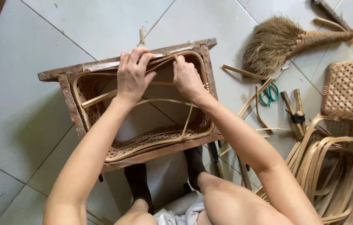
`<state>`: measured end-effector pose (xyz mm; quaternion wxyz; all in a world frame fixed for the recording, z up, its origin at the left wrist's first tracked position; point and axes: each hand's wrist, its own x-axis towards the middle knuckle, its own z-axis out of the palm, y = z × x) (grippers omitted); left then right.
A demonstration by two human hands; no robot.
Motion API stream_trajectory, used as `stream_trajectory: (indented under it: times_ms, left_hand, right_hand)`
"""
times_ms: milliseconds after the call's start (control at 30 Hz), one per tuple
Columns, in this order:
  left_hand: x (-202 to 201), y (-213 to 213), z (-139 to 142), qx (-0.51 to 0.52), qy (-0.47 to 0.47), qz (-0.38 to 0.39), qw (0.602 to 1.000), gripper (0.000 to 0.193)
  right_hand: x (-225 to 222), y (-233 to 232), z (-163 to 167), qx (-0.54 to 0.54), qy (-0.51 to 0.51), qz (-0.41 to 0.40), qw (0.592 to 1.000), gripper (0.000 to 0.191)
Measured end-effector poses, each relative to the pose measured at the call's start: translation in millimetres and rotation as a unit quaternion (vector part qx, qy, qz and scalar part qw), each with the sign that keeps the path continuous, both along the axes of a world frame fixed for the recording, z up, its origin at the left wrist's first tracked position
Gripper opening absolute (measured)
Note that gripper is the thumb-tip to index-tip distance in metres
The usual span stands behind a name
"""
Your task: The person sits on the floor and assembles a woven bamboo basket in a wooden frame, fitting curved bamboo strips across the basket opening one at a time and pressing them into place. They pick up a hammer to tap strips secure and continue adding strips to build up the basket base.
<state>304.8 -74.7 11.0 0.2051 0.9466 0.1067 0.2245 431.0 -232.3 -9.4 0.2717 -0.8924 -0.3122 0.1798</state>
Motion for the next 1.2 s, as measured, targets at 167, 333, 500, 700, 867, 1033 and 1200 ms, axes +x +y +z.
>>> stream_trajectory:
  times_ms: [167, 333, 500, 700, 867, 1033, 1200]
  left_hand:
    - [3.2, 3.8, 8.8, -0.058, 0.001, 0.017, 0.998, 0.028]
    - [12.5, 6.3, 4.9, -0.126, 0.015, 0.066, 0.990, 0.023]
    - [15.8, 5.5, 4.6, -0.146, 0.012, 0.085, 0.986, 0.022]
    - [8.7, 7.6, 9.5, -0.120, 0.023, 0.048, 0.991, 0.024]
    - [-49.9, -25.9, 28.3, 0.003, -0.019, -0.018, 1.000, 0.028]
    - [-162.5, -105.3, 43.0, -0.143, 0.161, -0.049, 0.975, 0.047]
    - [-183.1, -130.5, 23.8, -0.119, 0.127, -0.019, 0.984, 0.063]
  right_hand:
    - [1.8, 1.3, 4.2, -0.051, 0.007, 0.030, 0.998, 0.026]
    - [2.4, 3.4, 2.6, -0.091, 0.027, 0.071, 0.993, 0.022]
    - [-0.2, 16.1, -1.8, -0.104, -0.015, 0.085, 0.991, 0.016]
    - [-9.5, 12.0, 12.7, -0.169, -0.093, 0.117, 0.974, 0.018]
    - [40.7, -58.3, 15.5, 0.246, -0.206, 0.151, 0.935, 0.011]
    - [117.1, -132.5, -32.7, 0.035, -0.288, 0.034, 0.956, 0.029]
    - [104.5, -155.0, -75.9, -0.150, -0.322, 0.101, 0.929, 0.026]
